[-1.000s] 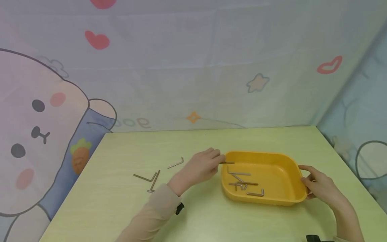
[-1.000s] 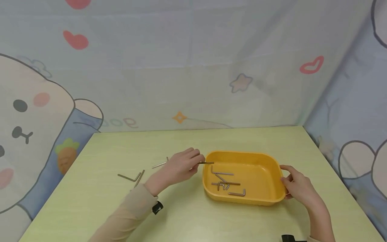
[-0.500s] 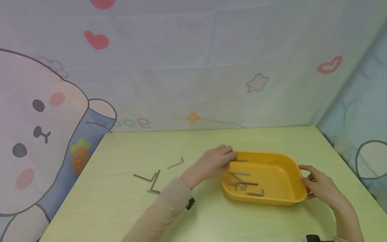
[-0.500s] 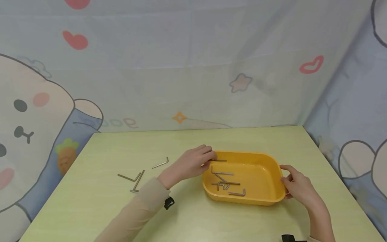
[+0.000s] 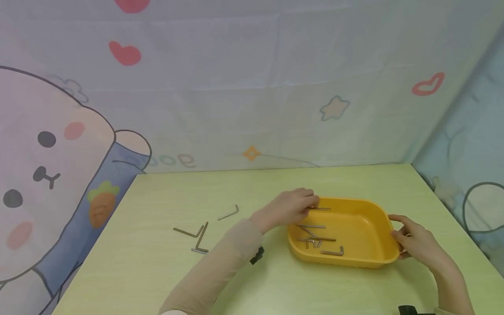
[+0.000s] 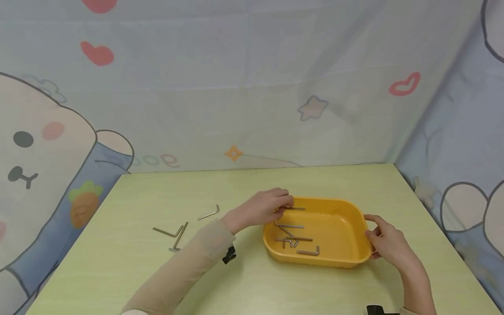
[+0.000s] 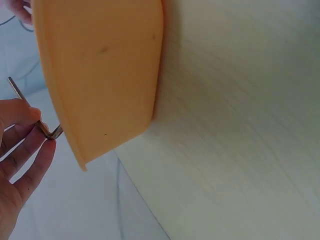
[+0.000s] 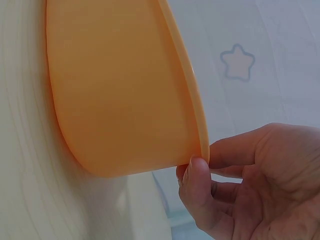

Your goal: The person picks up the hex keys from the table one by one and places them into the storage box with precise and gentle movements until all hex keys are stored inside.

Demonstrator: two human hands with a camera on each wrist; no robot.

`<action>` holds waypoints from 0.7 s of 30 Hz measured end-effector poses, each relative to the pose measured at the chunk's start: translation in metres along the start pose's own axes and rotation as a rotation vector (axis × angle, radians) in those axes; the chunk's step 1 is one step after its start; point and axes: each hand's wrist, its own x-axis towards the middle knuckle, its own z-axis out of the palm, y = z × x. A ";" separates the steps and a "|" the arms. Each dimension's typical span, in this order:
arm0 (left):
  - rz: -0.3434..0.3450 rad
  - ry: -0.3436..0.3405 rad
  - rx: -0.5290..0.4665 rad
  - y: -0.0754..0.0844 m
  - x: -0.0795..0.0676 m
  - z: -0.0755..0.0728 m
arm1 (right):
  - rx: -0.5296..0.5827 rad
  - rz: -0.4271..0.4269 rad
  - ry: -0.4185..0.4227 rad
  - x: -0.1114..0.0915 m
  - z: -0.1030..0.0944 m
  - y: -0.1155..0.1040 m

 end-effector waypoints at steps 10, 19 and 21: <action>0.024 -0.114 0.031 -0.006 0.023 0.018 | 0.001 0.009 -0.003 0.000 -0.001 0.000; 0.033 -0.223 0.098 -0.003 0.040 0.028 | 0.008 0.009 -0.006 0.000 0.000 0.000; 0.043 -0.243 0.119 -0.002 0.042 0.030 | 0.008 0.009 -0.003 0.001 0.001 0.000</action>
